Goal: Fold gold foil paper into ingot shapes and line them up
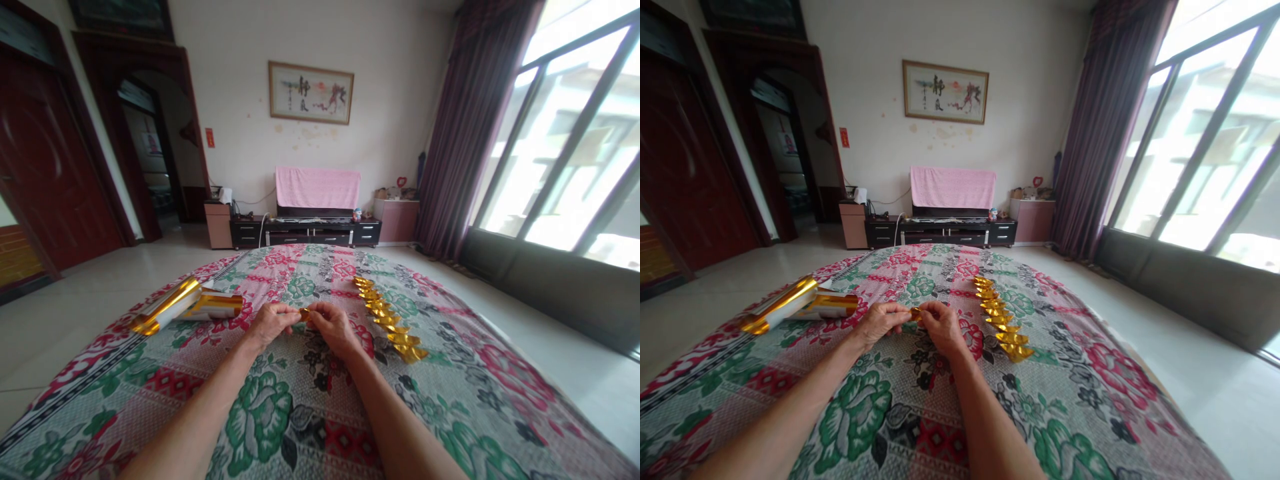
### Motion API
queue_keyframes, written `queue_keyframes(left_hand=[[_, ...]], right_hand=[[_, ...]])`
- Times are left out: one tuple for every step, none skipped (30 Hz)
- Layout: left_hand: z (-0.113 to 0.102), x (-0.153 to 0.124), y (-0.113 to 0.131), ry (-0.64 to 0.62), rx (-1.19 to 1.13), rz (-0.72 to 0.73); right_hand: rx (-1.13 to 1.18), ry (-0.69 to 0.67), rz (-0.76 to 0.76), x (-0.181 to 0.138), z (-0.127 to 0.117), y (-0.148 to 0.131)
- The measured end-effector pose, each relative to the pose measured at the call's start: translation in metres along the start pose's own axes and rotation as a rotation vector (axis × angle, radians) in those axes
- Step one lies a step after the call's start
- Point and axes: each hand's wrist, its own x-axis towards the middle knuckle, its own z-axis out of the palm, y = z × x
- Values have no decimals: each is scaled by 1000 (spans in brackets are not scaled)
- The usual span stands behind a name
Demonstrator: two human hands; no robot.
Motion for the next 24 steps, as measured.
queue_keyframes(left_hand=[[0,0,-1,1,-4,-1],[1,1,-1,4,-8,0],[1,1,-2,8,-11,1],[1,1,-2,13,-12,3],[1,1,-1,18,-10,4],[1,1,-1,22,-6,3],[1,0,-1,25,-1,4],[1,0,0,25,2,5],[1,0,0,23,3,8],[1,0,1,16,1,12],[0,-1,1,8,-2,17],[0,-1,1,0,-4,22],[0,-1,1,-6,-5,27],[0,-1,1,-8,-6,31],[0,-1,1,-6,-9,35],[0,-1,2,-4,-14,41],[0,-2,2,1,-21,49],[0,-2,3,4,-27,59],[1,-3,4,8,-31,68],[1,-3,4,14,-31,75],[1,-3,4,20,-27,80],[2,-3,4,28,-22,84],[2,-2,4,37,-18,86],[3,-2,3,47,-15,90]], right_hand=[[3,-2,-1,0,0,0],[7,-3,-1,0,0,0],[12,-4,0,0,0,1],[16,-3,1,0,0,2],[21,-2,3,1,0,3],[26,-1,4,1,0,3],[32,0,4,1,0,4],[36,0,4,1,0,5],[40,1,4,1,0,5],[43,1,4,2,0,6],[43,1,3,2,0,6],[42,1,2,2,0,6],[37,-1,1,2,0,6],[30,-2,0,2,-1,6],[23,-2,0,2,-1,7],[15,-2,0,3,-1,7],[9,1,2,3,-1,8],[5,4,4,3,-1,8],[4,7,7,3,-1,8],[3,7,10,3,-1,8],[2,7,13,3,-1,8],[4,6,15,3,-1,8],[6,7,17,3,0,7],[9,8,18,3,0,7]])
